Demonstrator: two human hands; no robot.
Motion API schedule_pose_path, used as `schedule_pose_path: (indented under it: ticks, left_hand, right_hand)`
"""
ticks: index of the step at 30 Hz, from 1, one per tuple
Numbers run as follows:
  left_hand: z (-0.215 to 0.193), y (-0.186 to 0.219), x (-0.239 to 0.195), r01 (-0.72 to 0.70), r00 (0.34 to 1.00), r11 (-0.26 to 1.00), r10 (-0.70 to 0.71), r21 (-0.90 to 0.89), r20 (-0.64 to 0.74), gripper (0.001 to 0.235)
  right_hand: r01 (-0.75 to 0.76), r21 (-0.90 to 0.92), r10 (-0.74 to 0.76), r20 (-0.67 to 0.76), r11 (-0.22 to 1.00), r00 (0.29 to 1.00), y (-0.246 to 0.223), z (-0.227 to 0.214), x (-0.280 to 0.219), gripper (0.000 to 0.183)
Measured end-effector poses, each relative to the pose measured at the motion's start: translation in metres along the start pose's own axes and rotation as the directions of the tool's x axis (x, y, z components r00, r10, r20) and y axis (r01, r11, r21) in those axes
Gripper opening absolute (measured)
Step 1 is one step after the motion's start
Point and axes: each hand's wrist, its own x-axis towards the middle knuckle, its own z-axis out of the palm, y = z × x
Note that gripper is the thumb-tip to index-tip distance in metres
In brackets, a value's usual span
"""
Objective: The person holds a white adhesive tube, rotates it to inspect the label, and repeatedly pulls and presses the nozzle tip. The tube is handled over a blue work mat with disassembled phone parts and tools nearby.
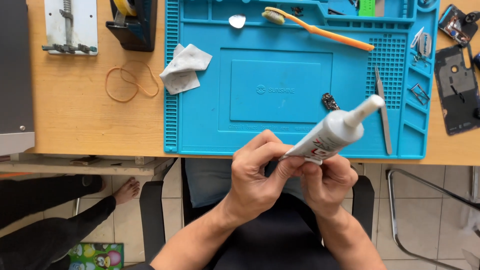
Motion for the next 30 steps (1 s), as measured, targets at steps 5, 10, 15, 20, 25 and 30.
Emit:
schedule_pose_path:
  ticks: [5, 10, 15, 20, 25, 30]
  left_hand:
    - [0.009, -0.007, -0.004, -0.021, 0.999, 1.000, 0.021, 0.002, -0.043, 0.015]
    - [0.011, -0.008, -0.004, -0.027, 0.998, 1.000, 0.028, 0.007, -0.050, 0.013]
    - [0.009, -0.023, 0.002, -0.019, 0.998, 1.000, 0.020, -0.012, 0.066, 0.012]
    - [0.013, -0.042, 0.002, -0.046, 0.998, 0.999, 0.047, -0.016, 0.051, 0.013]
    - [0.008, -0.059, -0.001, -0.116, 0.993, 0.990, 0.114, 0.076, 0.031, 0.012]
    - [0.002, -0.055, 0.006, -0.085, 0.996, 0.993, 0.087, 0.087, -0.029, 0.010]
  right_hand:
    - [0.064, 0.114, -0.052, -0.108, 0.991, 0.993, 0.003, 0.015, 0.002, 0.021]
    - [0.014, 0.082, -0.003, -0.140, 0.997, 0.990, 0.001, 0.018, 0.002, 0.034]
    - [0.141, 0.121, -0.123, -0.145, 0.983, 0.982, 0.013, 0.018, 0.019, 0.025]
    - [0.245, 0.172, -0.227, -0.116, 0.954, 0.967, 0.020, 0.023, 0.033, 0.033]
    - [0.335, 0.024, -0.336, 0.089, 0.942, 0.938, 0.000, 0.027, 0.055, 0.038]
    - [0.273, -0.023, -0.260, 0.233, 0.962, 0.937, -0.003, 0.023, 0.065, 0.035]
